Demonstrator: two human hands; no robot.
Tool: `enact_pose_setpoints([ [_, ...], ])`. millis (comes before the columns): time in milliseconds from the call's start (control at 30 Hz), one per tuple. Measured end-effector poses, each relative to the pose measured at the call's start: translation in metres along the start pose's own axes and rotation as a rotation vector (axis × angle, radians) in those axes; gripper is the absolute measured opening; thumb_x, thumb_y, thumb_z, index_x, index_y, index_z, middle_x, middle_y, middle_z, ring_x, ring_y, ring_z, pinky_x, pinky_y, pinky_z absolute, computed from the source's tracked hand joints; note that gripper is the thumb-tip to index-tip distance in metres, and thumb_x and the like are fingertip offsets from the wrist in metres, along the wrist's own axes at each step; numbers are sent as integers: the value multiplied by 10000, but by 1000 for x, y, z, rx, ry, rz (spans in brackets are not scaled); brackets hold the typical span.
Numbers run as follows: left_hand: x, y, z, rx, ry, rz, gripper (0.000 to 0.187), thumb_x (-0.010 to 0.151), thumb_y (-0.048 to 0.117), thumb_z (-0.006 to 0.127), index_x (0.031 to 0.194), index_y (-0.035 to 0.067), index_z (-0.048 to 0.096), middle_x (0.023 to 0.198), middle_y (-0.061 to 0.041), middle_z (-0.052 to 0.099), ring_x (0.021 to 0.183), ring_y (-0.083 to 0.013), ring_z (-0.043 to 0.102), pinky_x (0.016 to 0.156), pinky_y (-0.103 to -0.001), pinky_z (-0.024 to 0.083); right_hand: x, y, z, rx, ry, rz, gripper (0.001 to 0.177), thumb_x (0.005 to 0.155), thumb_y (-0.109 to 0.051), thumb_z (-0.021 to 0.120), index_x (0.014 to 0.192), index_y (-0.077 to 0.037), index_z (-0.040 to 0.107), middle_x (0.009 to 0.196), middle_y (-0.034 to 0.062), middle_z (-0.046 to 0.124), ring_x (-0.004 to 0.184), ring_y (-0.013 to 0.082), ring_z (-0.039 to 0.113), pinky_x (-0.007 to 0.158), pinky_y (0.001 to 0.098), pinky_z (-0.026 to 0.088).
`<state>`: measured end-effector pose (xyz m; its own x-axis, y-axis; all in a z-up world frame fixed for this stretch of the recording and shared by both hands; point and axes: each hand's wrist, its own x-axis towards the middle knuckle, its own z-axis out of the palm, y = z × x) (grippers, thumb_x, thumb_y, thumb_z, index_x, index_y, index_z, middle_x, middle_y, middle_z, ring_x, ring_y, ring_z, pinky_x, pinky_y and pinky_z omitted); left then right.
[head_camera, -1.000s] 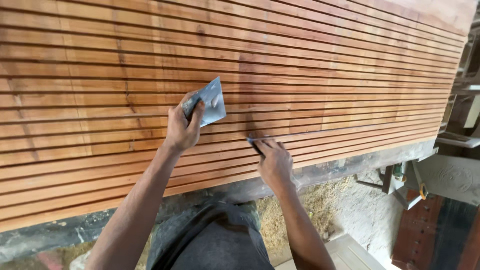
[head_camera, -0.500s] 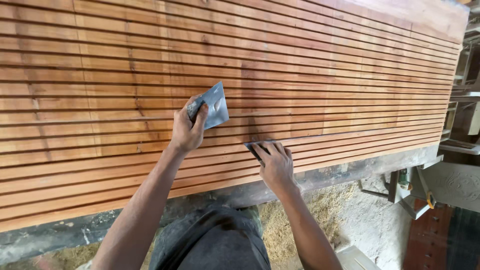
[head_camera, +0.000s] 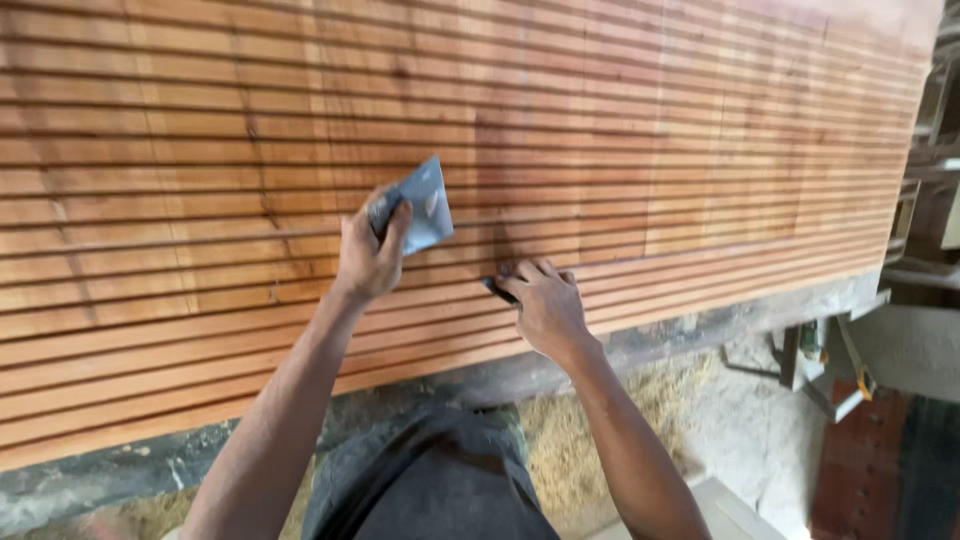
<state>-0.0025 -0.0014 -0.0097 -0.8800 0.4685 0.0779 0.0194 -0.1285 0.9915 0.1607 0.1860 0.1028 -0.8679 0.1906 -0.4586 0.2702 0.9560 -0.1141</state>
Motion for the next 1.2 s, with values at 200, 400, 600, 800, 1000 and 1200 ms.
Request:
enact_pose_setpoints([
  [200, -2, 5, -3, -38, -14, -184, 297, 1062, 212, 544, 1255, 15, 654, 657, 0, 541, 578, -81, 503, 531, -276, 420, 24, 15, -30, -217, -425, 39, 461, 842, -10, 576, 1191, -247, 760, 1096, 63, 684, 1132, 269, 628, 978, 462, 526],
  [400, 0, 5, -5, 5, -98, -371, 341, 1059, 239, 522, 1306, 25, 621, 557, 0, 540, 445, -96, 466, 435, -302, 379, -6, 52, -26, 38, 92, 48, 482, 809, 40, 559, 1191, -168, 768, 1155, 128, 723, 978, 321, 685, 861, 457, 559],
  [600, 2, 7, -2, 7, -37, -207, 328, 1071, 225, 537, 1271, -12, 644, 609, 2, 521, 534, -84, 458, 506, -289, 388, -2, 22, 8, 243, 21, 594, 344, 906, -48, 591, 1207, -166, 709, 1193, 53, 667, 909, 245, 701, 719, 379, 645],
  [800, 4, -1, 3, -41, 20, -212, 329, 1087, 286, 539, 1193, -1, 658, 771, 0, 606, 688, -65, 527, 601, -279, 441, -9, -30, 19, -35, 172, 102, 463, 721, -4, 641, 1148, -138, 761, 1078, 86, 716, 964, 345, 676, 789, 485, 554],
  [1000, -23, 6, 3, -544, 209, -461, 310, 1075, 298, 612, 1141, 0, 664, 965, 7, 644, 853, -94, 568, 742, -281, 494, -27, -3, -2, 280, 198, 115, 343, 962, -62, 538, 1242, -128, 726, 1118, 54, 749, 815, 169, 720, 673, 282, 613],
  [1200, -82, 63, 49, -865, 17, -615, 332, 1032, 326, 614, 1211, 46, 612, 1011, -56, 674, 891, -137, 639, 803, -346, 570, -86, -17, -16, 716, 760, 25, 417, 1040, -148, 512, 1435, -40, 589, 1209, 125, 745, 640, 69, 594, 533, 163, 499],
])
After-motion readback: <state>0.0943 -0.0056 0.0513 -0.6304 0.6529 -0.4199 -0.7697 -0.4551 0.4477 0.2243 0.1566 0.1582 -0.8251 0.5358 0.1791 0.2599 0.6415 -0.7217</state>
